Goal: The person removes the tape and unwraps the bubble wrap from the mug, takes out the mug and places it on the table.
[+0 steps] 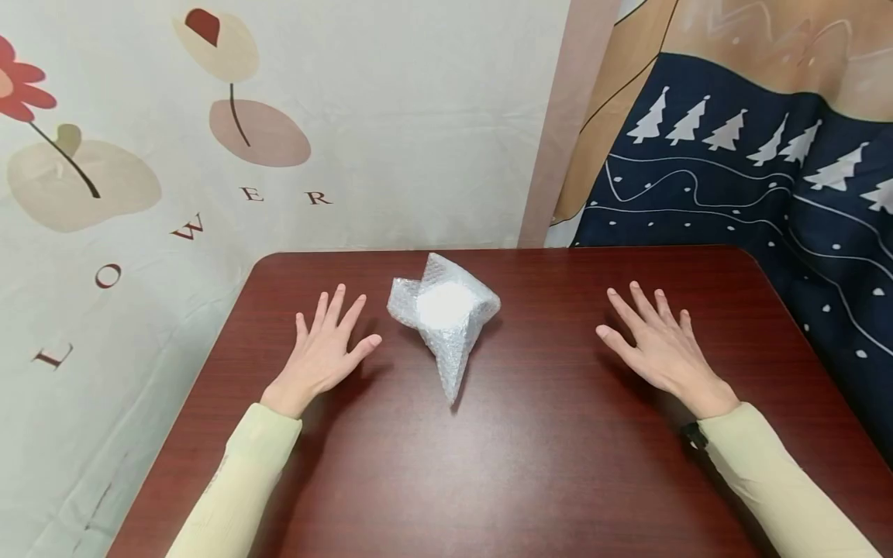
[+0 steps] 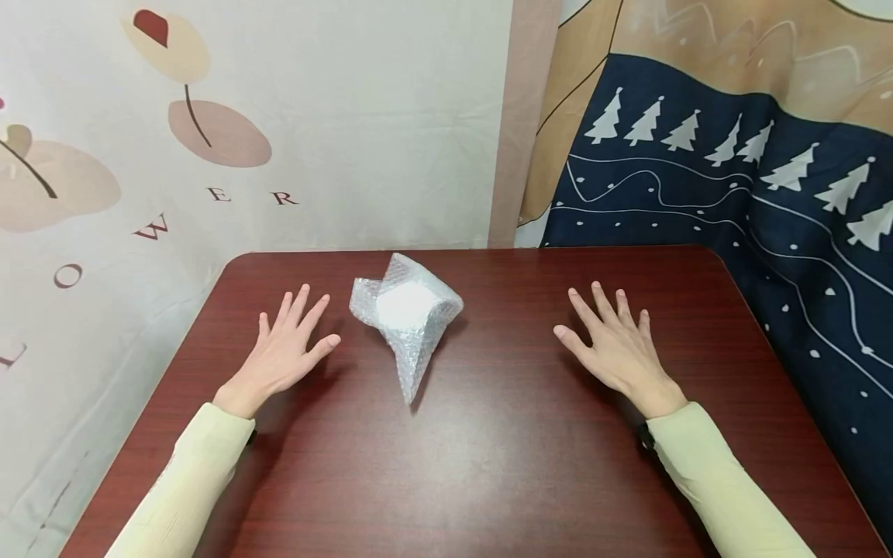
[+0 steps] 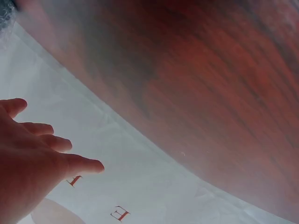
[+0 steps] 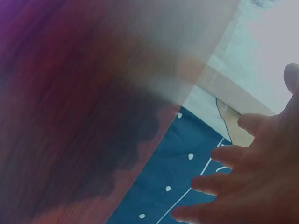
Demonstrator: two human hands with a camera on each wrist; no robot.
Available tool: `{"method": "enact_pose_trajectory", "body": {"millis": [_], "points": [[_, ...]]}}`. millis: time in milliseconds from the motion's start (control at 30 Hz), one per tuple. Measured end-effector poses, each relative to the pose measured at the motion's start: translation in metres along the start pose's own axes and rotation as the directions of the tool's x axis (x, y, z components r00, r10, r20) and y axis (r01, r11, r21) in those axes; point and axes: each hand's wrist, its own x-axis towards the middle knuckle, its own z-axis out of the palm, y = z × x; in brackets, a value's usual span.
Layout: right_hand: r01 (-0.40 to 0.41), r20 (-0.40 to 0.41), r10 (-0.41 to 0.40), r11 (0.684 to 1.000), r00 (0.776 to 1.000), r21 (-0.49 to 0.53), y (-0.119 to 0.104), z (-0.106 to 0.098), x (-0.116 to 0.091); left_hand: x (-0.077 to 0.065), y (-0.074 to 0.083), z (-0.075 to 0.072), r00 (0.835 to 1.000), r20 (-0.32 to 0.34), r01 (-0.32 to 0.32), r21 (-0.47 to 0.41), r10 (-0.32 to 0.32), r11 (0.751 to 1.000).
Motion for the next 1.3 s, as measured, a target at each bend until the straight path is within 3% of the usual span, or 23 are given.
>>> {"method": "enact_pose_trajectory", "body": {"millis": [400, 533, 767, 900, 1300], "points": [[0.014, -0.029, -0.012, 0.998, 0.999, 0.057, -0.013, 0.002, -0.001, 0.003, 0.011, -0.002, 0.999, -0.044, -0.033, -0.053, 0.031, 0.998], [0.015, -0.035, -0.012, 0.997, 0.999, 0.074, -0.018, 0.004, 0.000, 0.005, 0.014, -0.002, 0.995, -0.090, -0.058, -0.075, 0.051, 0.996], [0.033, -0.040, -0.029, 0.994, 0.999, 0.104, -0.031, 0.005, 0.004, 0.011, 0.021, 0.001, 0.964, -0.233, -0.155, -0.115, 0.125, 0.981], [0.063, -0.048, -0.058, 0.990, 0.997, 0.123, -0.042, 0.008, 0.009, 0.015, 0.026, 0.002, 0.951, -0.272, -0.198, -0.162, 0.149, 0.967], [0.166, -0.048, -0.160, 0.971, 0.986, 0.174, -0.087, 0.022, 0.020, 0.025, 0.044, 0.006, 0.969, -0.219, -0.177, -0.309, 0.111, 0.935]]}}
